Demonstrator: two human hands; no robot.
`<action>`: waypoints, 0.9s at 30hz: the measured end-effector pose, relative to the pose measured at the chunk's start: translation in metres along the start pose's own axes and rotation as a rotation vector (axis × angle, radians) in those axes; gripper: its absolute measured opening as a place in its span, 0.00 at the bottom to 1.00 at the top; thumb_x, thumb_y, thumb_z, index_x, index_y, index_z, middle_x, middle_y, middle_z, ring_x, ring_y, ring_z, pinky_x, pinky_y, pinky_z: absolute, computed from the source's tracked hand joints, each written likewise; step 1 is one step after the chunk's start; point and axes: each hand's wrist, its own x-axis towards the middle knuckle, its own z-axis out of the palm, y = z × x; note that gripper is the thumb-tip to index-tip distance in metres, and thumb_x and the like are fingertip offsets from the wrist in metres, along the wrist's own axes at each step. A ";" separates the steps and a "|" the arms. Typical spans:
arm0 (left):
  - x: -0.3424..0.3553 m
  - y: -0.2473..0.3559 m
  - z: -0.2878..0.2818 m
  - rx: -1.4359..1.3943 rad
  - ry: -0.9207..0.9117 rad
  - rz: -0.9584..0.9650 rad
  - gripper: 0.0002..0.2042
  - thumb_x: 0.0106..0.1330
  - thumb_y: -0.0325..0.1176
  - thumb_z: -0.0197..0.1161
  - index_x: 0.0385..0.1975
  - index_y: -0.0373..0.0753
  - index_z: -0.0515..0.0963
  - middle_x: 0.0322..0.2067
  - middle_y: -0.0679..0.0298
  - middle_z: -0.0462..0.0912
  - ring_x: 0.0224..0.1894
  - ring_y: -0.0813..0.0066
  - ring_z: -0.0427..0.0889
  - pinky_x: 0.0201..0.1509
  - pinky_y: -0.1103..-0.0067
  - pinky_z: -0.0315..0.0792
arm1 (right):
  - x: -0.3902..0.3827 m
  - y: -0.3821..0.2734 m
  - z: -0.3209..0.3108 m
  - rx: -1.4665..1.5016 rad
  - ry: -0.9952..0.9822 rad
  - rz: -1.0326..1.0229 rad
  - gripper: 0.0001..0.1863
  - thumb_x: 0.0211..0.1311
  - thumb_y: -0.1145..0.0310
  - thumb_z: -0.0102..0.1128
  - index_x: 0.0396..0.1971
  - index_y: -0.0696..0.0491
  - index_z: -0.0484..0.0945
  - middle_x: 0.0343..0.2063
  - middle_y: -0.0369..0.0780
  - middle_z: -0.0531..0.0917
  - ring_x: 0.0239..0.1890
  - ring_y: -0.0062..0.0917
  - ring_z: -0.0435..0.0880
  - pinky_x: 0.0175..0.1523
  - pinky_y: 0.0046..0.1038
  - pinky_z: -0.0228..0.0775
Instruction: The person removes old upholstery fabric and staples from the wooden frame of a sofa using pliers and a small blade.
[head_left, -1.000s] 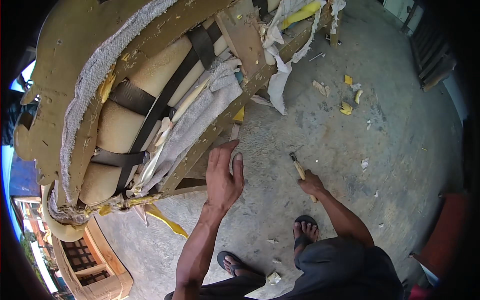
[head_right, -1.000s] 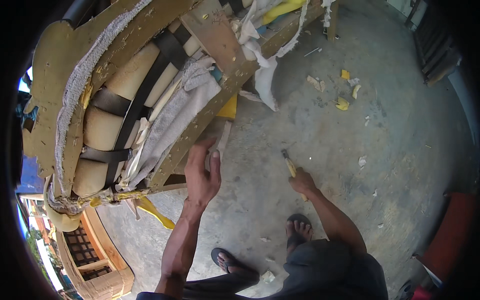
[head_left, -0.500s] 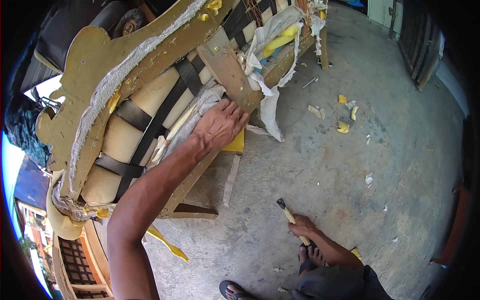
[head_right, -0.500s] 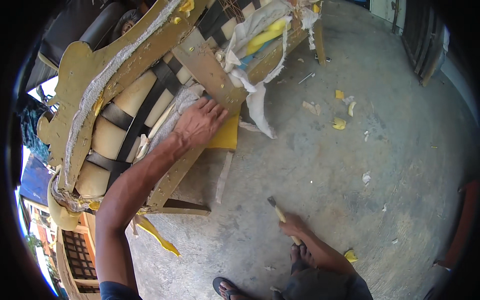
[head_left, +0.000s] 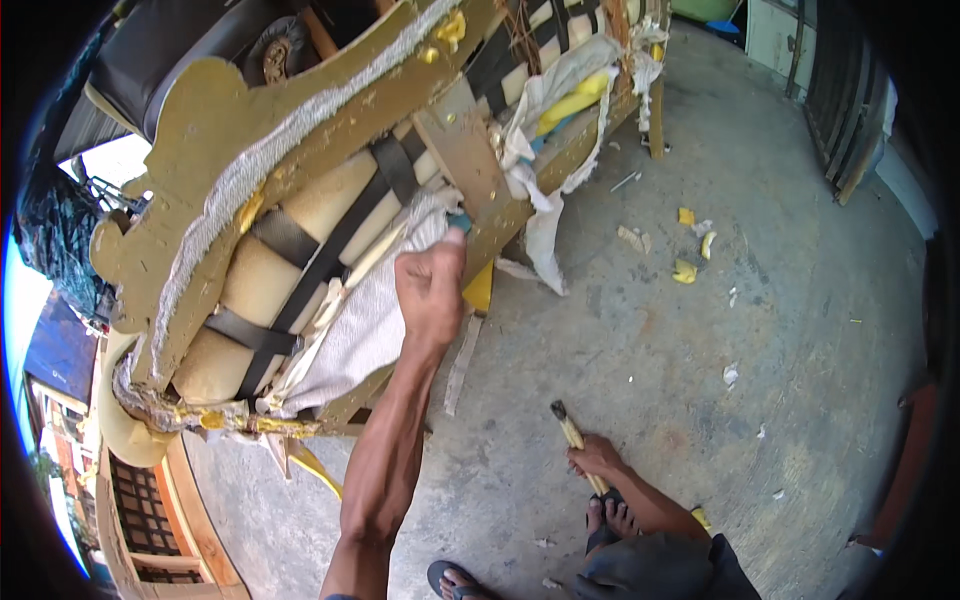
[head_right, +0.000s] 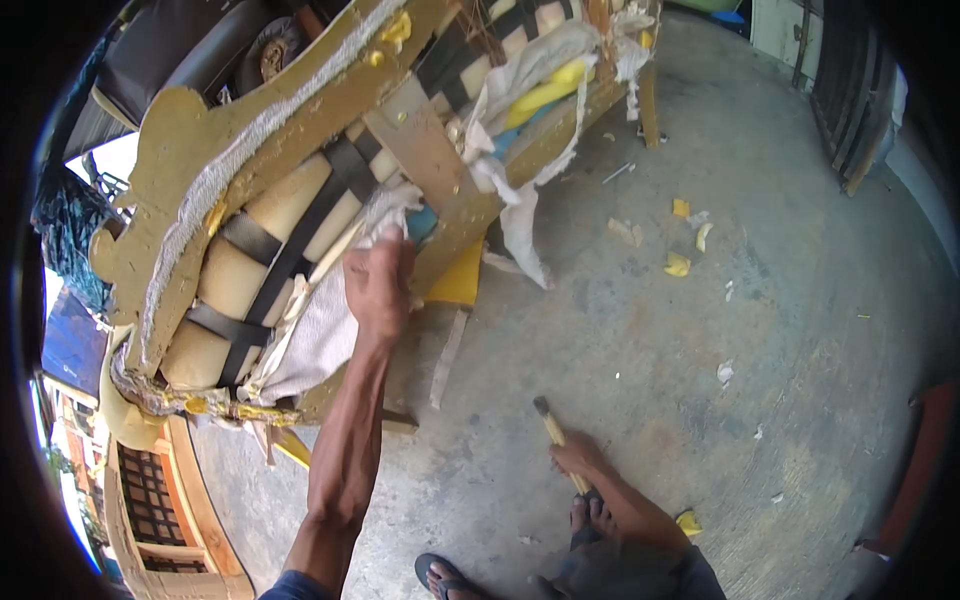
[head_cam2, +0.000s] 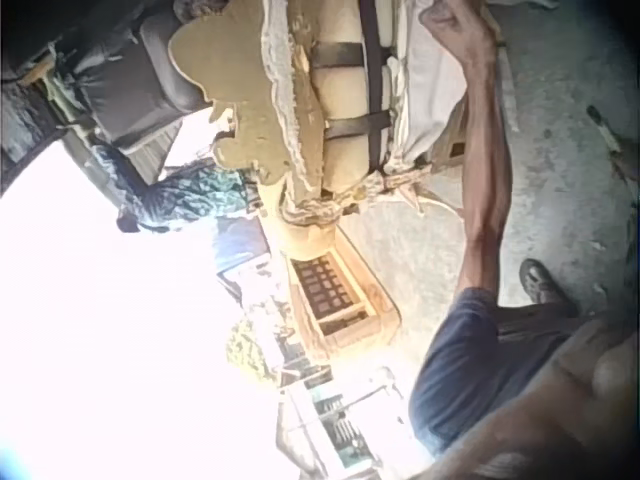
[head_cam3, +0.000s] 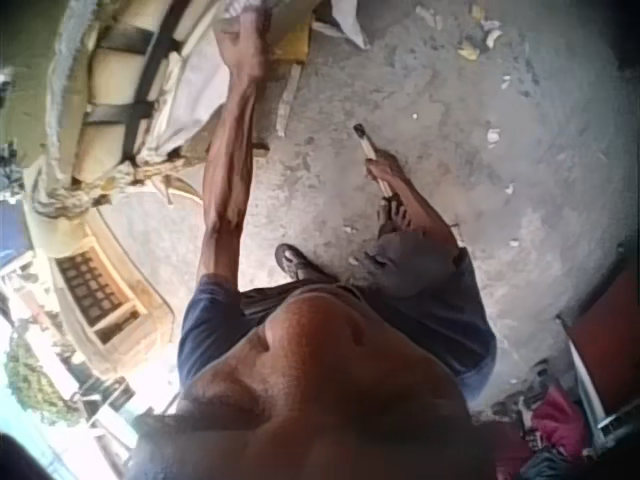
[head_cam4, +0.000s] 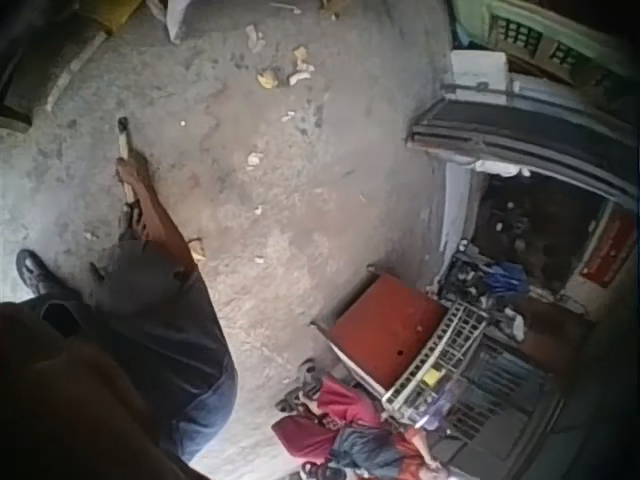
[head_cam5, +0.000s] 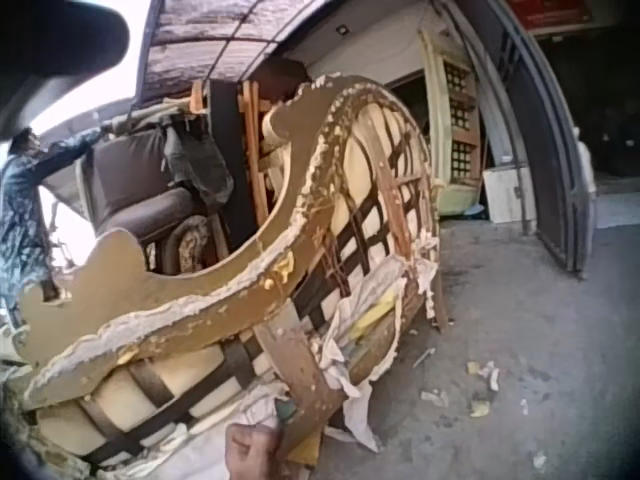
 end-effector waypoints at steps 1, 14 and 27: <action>-0.004 -0.012 -0.015 -0.042 -0.068 -0.004 0.28 0.73 0.43 0.55 0.07 0.44 0.57 0.09 0.75 0.58 0.15 0.84 0.51 0.21 0.75 0.42 | -0.012 -0.009 0.012 -0.026 -0.023 0.012 0.15 0.60 0.62 0.57 0.31 0.62 0.81 0.20 0.42 0.83 0.21 0.25 0.83 0.28 0.31 0.76; -0.059 0.073 -0.063 0.018 -0.292 0.074 0.27 0.72 0.32 0.55 0.06 0.36 0.59 0.06 0.68 0.60 0.11 0.77 0.57 0.17 0.72 0.51 | -0.011 -0.023 0.010 -0.349 0.155 0.088 0.20 0.65 0.59 0.59 0.46 0.62 0.80 0.27 0.46 0.87 0.26 0.31 0.88 0.37 0.35 0.80; -0.145 0.105 -0.164 -0.083 -0.384 -0.435 0.29 0.70 0.37 0.61 0.03 0.37 0.64 0.05 0.69 0.64 0.09 0.81 0.59 0.15 0.75 0.50 | 0.000 -0.035 0.016 -0.313 0.155 0.015 0.19 0.65 0.57 0.58 0.44 0.59 0.78 0.22 0.44 0.83 0.24 0.34 0.85 0.34 0.38 0.76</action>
